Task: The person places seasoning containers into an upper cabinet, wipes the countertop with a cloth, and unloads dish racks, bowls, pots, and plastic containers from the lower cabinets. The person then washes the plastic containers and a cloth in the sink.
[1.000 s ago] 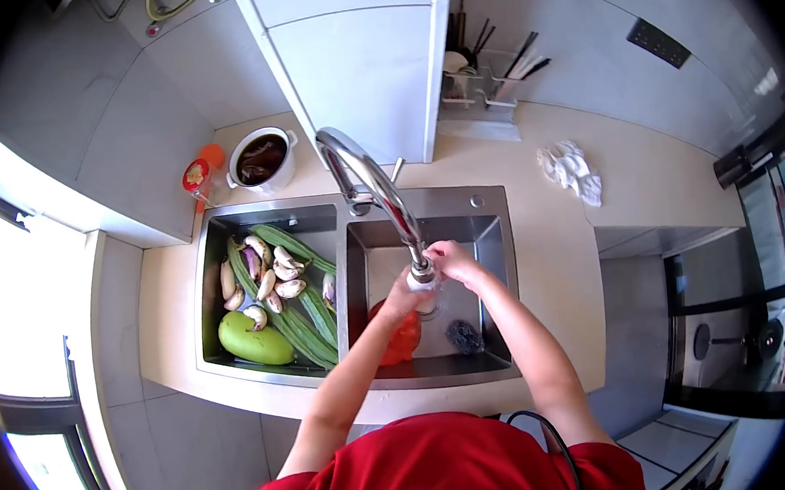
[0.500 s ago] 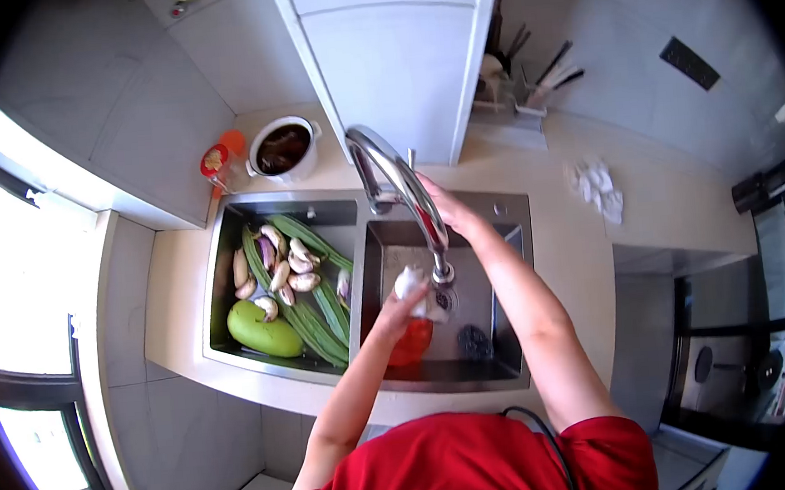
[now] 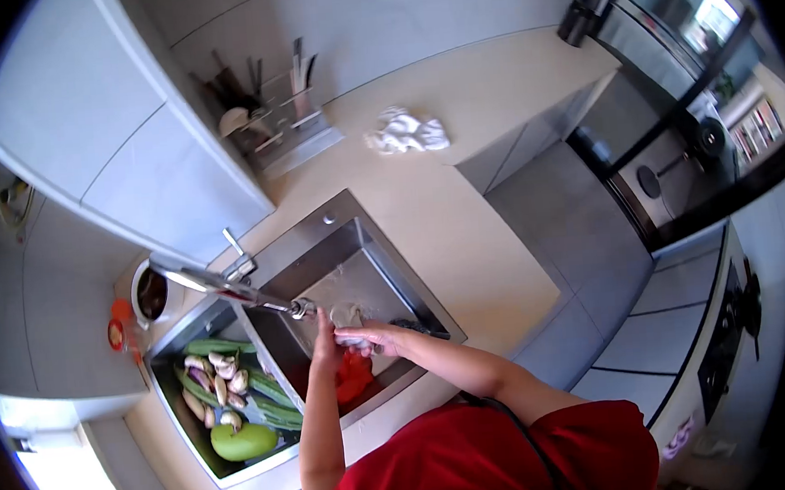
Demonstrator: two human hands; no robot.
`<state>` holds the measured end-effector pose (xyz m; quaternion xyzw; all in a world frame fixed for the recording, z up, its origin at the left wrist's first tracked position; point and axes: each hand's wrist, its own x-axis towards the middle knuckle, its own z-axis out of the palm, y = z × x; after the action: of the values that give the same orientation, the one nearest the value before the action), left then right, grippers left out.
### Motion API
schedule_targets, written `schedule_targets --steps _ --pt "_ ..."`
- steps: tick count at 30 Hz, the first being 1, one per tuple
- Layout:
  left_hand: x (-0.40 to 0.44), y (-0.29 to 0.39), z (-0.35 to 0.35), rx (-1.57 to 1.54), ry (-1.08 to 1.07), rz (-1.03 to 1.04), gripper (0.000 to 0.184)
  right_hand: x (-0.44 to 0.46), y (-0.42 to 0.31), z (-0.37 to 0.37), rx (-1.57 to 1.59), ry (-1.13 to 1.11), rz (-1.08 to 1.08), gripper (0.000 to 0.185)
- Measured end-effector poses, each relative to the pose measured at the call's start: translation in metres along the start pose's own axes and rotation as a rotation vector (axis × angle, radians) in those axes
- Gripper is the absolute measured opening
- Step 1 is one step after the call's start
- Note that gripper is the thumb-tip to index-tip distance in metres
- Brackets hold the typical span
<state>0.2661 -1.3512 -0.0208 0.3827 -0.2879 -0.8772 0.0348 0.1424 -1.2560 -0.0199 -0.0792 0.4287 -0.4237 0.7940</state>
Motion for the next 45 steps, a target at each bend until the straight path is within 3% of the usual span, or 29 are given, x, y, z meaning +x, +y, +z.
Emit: schedule_targets --steps 2,4,6,7,10,12,16,18,19,20,22,24,26,30,32,34,36,37,38,39,40,42,45 --pt "0.004 -0.007 -0.007 -0.116 -0.100 0.145 0.067 -0.017 -0.008 0.013 0.331 -0.190 -0.096 0.035" --pt "-0.034 0.007 0.070 -0.285 -0.124 0.237 0.063 -0.030 -0.008 0.022 0.506 -0.249 -0.084 0.033" --pt "-0.001 -0.003 0.038 -0.391 -0.416 0.322 0.065 -0.041 -0.011 0.019 0.440 -0.363 -0.073 0.040" --pt "0.009 0.002 0.034 -0.293 -0.339 0.338 0.069 -0.045 -0.015 0.020 0.334 -0.312 -0.101 0.042" --pt "0.022 0.020 0.035 0.071 -0.152 0.324 0.052 -0.058 -0.032 0.014 0.012 -0.178 -0.095 0.045" --pt "0.026 0.025 0.043 0.141 -0.044 0.252 0.035 -0.053 -0.037 0.009 -0.154 -0.036 -0.110 0.046" --pt "0.049 0.016 0.031 0.484 0.110 0.432 0.023 -0.036 -0.039 -0.003 -0.443 0.055 -0.083 0.038" --pt "0.055 0.013 0.033 0.615 0.151 0.445 0.034 -0.025 -0.027 -0.005 -0.545 0.234 -0.120 0.032" --pt "0.038 0.019 0.058 0.845 0.421 0.368 0.038 -0.013 -0.022 -0.010 -0.697 0.292 -0.092 0.029" --pt "0.038 0.012 0.059 0.782 0.406 0.466 0.042 -0.004 -0.015 -0.010 -0.853 0.335 -0.070 0.026" --pt "0.051 -0.007 0.037 1.080 0.584 0.436 0.046 -0.006 -0.002 -0.011 -1.166 0.361 -0.362 0.034" --pt "0.055 -0.024 0.034 1.161 0.728 0.399 0.047 0.000 0.018 -0.013 -1.255 0.398 -0.300 0.033" --pt "0.053 -0.043 0.023 1.192 0.710 0.389 0.047 -0.009 0.034 -0.009 -1.290 0.510 -0.225 0.034" --pt "0.036 -0.067 0.023 1.133 0.828 0.236 0.046 -0.018 0.051 -0.005 -1.346 0.436 -0.105 0.033" --pt "0.032 -0.058 0.020 1.245 0.733 0.277 0.043 -0.025 0.033 0.003 -1.503 0.397 -0.159 0.032" --pt "0.030 -0.030 0.019 1.581 0.617 0.213 0.043 -0.012 0.021 0.001 -1.655 0.483 -0.303 0.025" --pt "0.007 -0.005 0.012 1.675 0.495 0.578 0.049 -0.016 -0.017 0.007 -1.907 0.357 -0.473 0.019" --pt "-0.010 0.009 0.020 1.401 0.573 0.506 0.050 -0.028 -0.043 0.022 -1.751 0.390 -0.347 0.032" --pt "-0.030 0.022 0.033 1.125 0.635 0.437 0.052 -0.040 -0.050 0.011 -1.514 0.305 -0.625 0.055" --pt "-0.055 0.032 0.038 1.280 0.586 0.512 0.054 -0.051 -0.052 0.006 -1.426 0.291 -0.910 0.072" --pt "-0.073 0.023 0.033 1.472 0.615 0.654 0.055 -0.071 -0.055 0.007 -1.406 0.307 -0.822 0.068" --pt "-0.104 -0.009 0.023 1.571 0.665 0.781 0.057 -0.098 -0.038 -0.011 -1.451 0.399 -0.820 0.066" --pt "-0.149 -0.066 0.012 1.824 0.567 0.741 0.063 -0.155 0.022 -0.049 -1.515 0.578 -0.734 0.065"
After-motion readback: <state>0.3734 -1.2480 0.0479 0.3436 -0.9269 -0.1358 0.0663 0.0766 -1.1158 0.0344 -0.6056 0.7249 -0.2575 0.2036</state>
